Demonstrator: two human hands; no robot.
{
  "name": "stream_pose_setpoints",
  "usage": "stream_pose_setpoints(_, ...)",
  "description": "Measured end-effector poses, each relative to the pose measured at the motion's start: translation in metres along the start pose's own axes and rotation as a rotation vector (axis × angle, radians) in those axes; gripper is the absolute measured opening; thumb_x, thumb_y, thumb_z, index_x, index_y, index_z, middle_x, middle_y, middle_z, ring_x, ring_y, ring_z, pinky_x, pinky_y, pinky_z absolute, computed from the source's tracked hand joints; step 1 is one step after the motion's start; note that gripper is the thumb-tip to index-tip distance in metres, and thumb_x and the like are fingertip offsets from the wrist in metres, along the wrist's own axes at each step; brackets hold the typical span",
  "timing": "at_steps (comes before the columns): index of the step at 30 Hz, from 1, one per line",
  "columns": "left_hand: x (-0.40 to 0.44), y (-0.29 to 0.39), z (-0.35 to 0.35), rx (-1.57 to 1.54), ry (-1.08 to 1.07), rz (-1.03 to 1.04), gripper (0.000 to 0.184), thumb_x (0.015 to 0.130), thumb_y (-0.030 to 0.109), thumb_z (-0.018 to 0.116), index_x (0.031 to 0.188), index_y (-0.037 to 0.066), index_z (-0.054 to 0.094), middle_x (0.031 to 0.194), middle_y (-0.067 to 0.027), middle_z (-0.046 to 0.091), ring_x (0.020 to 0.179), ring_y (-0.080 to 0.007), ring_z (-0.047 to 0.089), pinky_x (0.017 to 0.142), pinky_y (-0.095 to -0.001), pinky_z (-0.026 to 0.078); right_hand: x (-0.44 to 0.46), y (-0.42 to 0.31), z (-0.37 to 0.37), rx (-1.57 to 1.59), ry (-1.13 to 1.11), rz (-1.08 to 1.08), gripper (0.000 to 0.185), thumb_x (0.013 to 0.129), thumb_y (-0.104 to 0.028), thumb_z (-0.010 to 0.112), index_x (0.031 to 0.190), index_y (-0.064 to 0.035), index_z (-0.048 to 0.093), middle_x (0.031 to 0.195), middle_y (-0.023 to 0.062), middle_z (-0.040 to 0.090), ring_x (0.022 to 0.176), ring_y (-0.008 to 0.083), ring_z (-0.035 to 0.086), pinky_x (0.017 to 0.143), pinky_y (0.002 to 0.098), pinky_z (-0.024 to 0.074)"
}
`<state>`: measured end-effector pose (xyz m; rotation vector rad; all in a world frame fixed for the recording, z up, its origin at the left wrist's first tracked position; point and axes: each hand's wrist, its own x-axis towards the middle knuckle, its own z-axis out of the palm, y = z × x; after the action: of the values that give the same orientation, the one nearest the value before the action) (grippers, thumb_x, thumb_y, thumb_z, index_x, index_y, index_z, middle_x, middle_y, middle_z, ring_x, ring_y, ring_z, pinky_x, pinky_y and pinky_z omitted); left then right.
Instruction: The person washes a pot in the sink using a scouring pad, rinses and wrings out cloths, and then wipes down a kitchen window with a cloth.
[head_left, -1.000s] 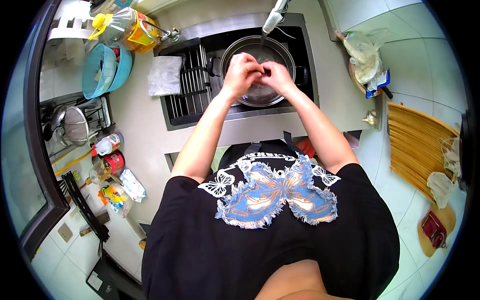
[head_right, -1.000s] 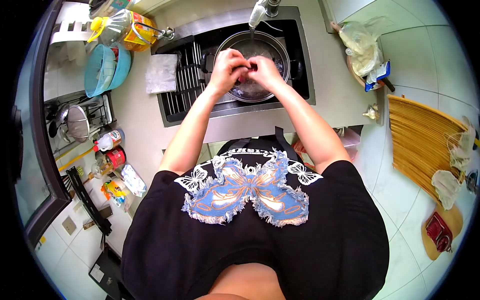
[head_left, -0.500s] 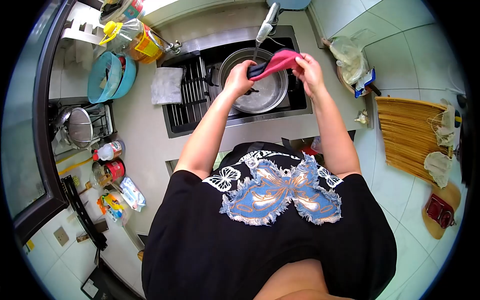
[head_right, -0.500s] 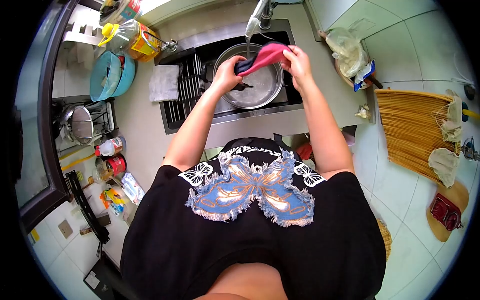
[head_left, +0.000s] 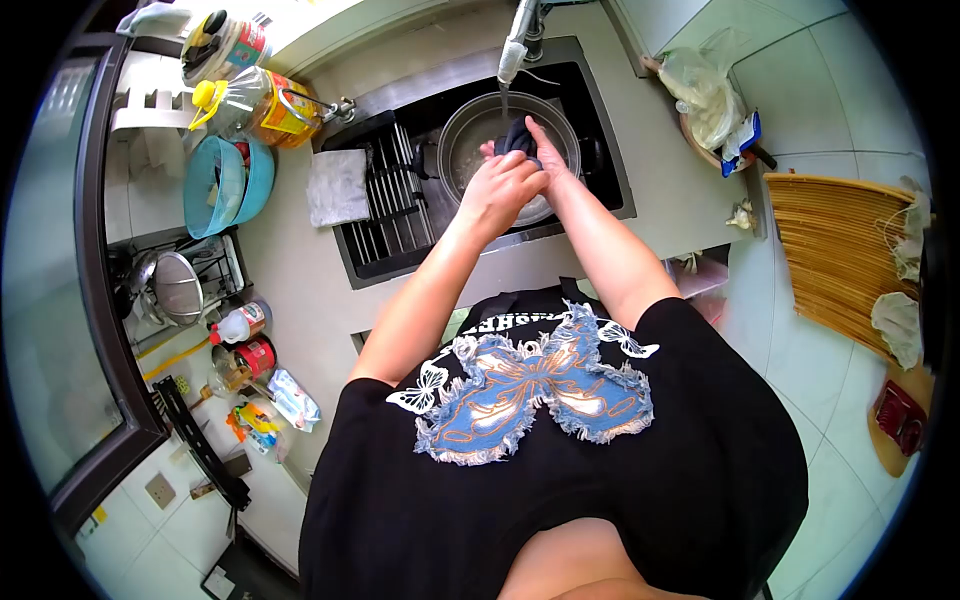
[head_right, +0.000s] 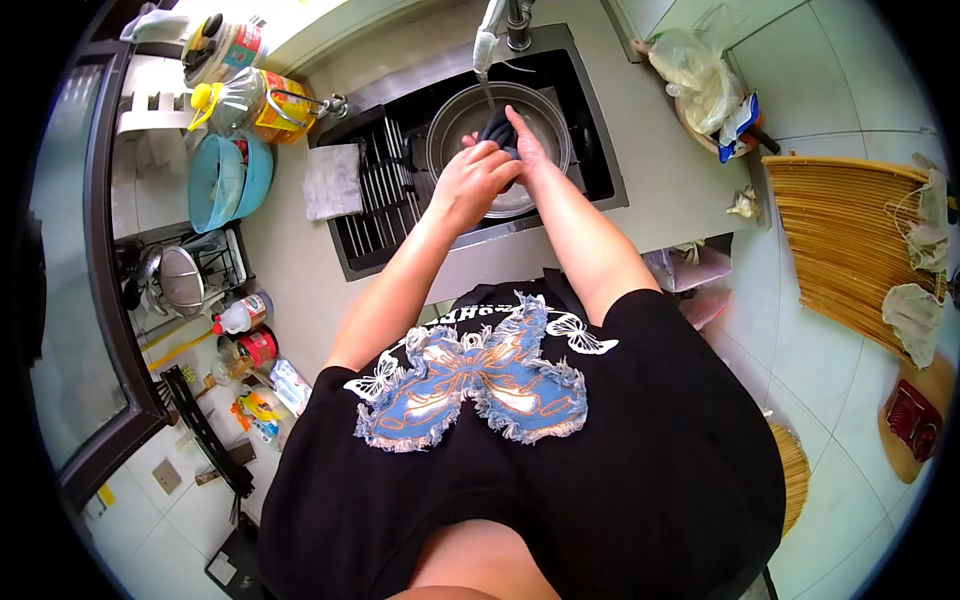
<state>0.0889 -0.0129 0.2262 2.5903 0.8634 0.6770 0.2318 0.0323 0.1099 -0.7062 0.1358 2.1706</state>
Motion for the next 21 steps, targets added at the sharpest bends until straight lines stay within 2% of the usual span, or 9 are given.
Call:
stream_pose_setpoints(1,-0.001,0.004,0.001,-0.002,-0.009,0.005,0.03,0.066,0.005,0.073,0.094,0.009,0.067,0.09,-0.0047,0.06,0.098,-0.0252,0.056,0.088,-0.0394,0.047,0.003,0.003,-0.001,0.076,-0.043,-0.031,0.064,0.084,-0.054,0.072,0.116,0.0003,0.06,0.102,0.0141,0.069,0.09,0.0264,0.068,0.089,0.0392,0.0545)
stream_pose_setpoints(4,-0.009,0.008,0.009,-0.158,0.357,-0.485,0.041,0.055,-0.001,0.081,0.094,0.008,0.069,0.094,-0.0106,0.054,0.098,-0.0304,0.055,0.084,-0.0372,0.049,0.024,0.009,-0.03,0.179,-0.134,-0.122,0.053,0.083,-0.032,0.073,0.121,0.0014,0.055,0.111,0.0132,0.066,0.1,0.0259,0.065,0.096,0.0418,0.052)
stream_pose_setpoints(5,-0.011,0.001,0.013,-0.214,0.417,-0.566,0.039,0.059,0.001,0.083,0.094,0.006,0.069,0.095,-0.0073,0.06,0.093,-0.0235,0.06,0.082,-0.0324,0.051,0.02,0.013,-0.023,0.174,-0.086,-0.197,0.052,0.081,-0.029,0.073,0.12,0.0002,0.055,0.112,0.0126,0.065,0.101,0.0263,0.065,0.098,0.0435,0.0511)
stream_pose_setpoints(8,-0.02,-0.024,0.022,-0.962,0.422,-1.035,0.038,0.069,0.0,0.083,0.102,-0.001,0.065,0.099,-0.0093,0.07,0.086,-0.0147,0.067,0.082,-0.0268,0.053,0.007,0.015,-0.004,0.239,-0.093,-0.246,0.05,0.078,-0.022,0.072,0.119,-0.001,0.052,0.11,0.0107,0.065,0.105,0.0278,0.063,0.106,0.0486,0.0458)
stream_pose_setpoints(9,-0.022,-0.029,0.026,-1.242,0.495,-1.129,0.036,0.075,-0.001,0.078,0.108,-0.003,0.062,0.1,-0.012,0.069,0.092,-0.0187,0.068,0.086,-0.0315,0.055,0.003,0.015,0.002,0.273,-0.128,-0.243,0.05,0.078,-0.019,0.072,0.119,-0.0003,0.05,0.109,0.0097,0.065,0.108,0.0281,0.062,0.11,0.0494,0.0429)
stream_pose_setpoints(14,-0.026,-0.04,0.037,-1.898,0.592,-1.352,0.039,0.09,0.015,0.07,0.119,-0.006,0.054,0.115,-0.0174,0.064,0.108,-0.0273,0.064,0.097,-0.0404,0.054,-0.003,0.01,0.011,0.201,-0.134,-0.22,0.036,0.08,-0.031,0.071,0.098,-0.0025,0.058,0.095,0.0098,0.066,0.104,0.0306,0.064,0.111,0.0577,0.0396)
stream_pose_setpoints(17,-0.027,-0.033,0.039,-1.925,0.603,-1.45,0.045,0.093,0.023,0.067,0.122,-0.006,0.051,0.117,-0.0192,0.061,0.111,-0.0297,0.062,0.099,-0.0421,0.053,-0.002,0.005,0.013,0.27,-0.14,-0.149,0.045,0.081,-0.041,0.072,0.096,-0.0007,0.061,0.101,0.0125,0.066,0.111,0.0461,0.061,0.102,0.0639,0.0434)
stream_pose_setpoints(19,-0.031,-0.036,0.046,-1.931,0.602,-1.469,0.046,0.093,0.026,0.066,0.122,-0.007,0.051,0.116,-0.0191,0.062,0.11,-0.0304,0.063,0.1,-0.043,0.053,-0.002,0.003,0.014,0.315,-0.246,-0.091,0.046,0.084,-0.044,0.071,0.097,-0.0007,0.061,0.102,0.0133,0.066,0.11,0.045,0.061,0.101,0.0645,0.0444)
stream_pose_setpoints(21,-0.036,-0.04,0.047,-1.889,0.566,-1.467,0.047,0.093,0.027,0.067,0.121,-0.007,0.051,0.116,-0.0183,0.062,0.109,-0.0306,0.063,0.1,-0.0435,0.053,0.001,0.004,0.018,0.294,-0.019,-0.219,0.039,0.086,-0.037,0.069,0.096,-0.0006,0.062,0.102,0.0143,0.067,0.11,0.0417,0.063,0.101,0.0621,0.0461)
